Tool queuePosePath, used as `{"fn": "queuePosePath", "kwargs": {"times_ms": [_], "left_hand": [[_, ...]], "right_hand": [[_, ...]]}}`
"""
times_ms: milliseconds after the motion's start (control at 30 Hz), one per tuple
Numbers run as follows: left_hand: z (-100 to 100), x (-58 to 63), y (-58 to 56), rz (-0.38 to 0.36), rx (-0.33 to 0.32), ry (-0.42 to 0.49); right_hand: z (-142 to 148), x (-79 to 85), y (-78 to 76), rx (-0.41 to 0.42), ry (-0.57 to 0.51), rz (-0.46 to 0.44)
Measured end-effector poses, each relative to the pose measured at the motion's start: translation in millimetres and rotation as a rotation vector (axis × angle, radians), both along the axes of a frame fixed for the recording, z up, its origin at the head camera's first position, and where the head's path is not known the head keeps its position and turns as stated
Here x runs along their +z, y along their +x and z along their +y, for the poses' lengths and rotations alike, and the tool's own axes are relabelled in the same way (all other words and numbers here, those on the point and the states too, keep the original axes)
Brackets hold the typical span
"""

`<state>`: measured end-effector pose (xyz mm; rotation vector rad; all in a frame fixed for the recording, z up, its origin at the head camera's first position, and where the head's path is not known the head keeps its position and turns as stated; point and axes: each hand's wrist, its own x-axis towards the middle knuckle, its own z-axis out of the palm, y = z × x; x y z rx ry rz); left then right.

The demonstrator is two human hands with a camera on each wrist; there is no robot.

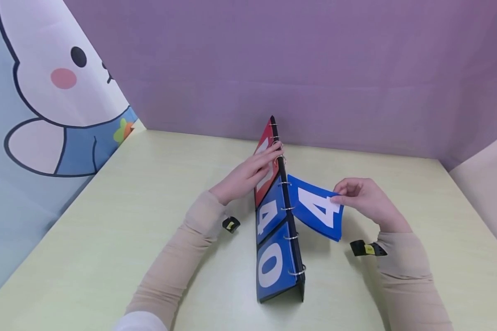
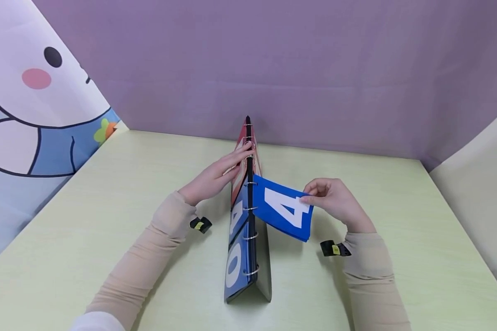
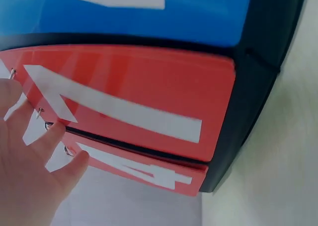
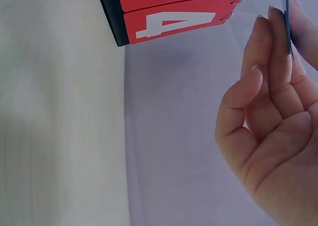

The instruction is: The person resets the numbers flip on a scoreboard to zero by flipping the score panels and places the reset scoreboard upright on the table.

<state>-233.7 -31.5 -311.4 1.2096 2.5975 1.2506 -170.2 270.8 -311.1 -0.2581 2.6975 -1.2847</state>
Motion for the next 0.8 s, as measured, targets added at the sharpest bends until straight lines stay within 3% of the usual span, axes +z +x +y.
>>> {"fn": "queuePosePath", "kwargs": {"times_ms": [133, 333, 500, 800], "left_hand": [[0.8, -2.4, -2.2, -0.035, -0.017, 0.032], [1.7, -4.7, -4.4, 0.002, -0.034, 0.045], [2.0, -5.1, -3.8, 0.009, -0.024, 0.032], [1.9, -2.5, -0.6, -0.007, -0.021, 0.020]], "right_hand": [[-0.5, 1.0, -0.1, 0.008, 0.035, -0.001], [1.6, 2.6, -0.7, 0.009, 0.065, -0.001], [4.5, 4.3, 1.6, 0.014, 0.043, 0.048], [4.5, 10.2, 8.5, -0.048, -0.046, 0.091]]}}
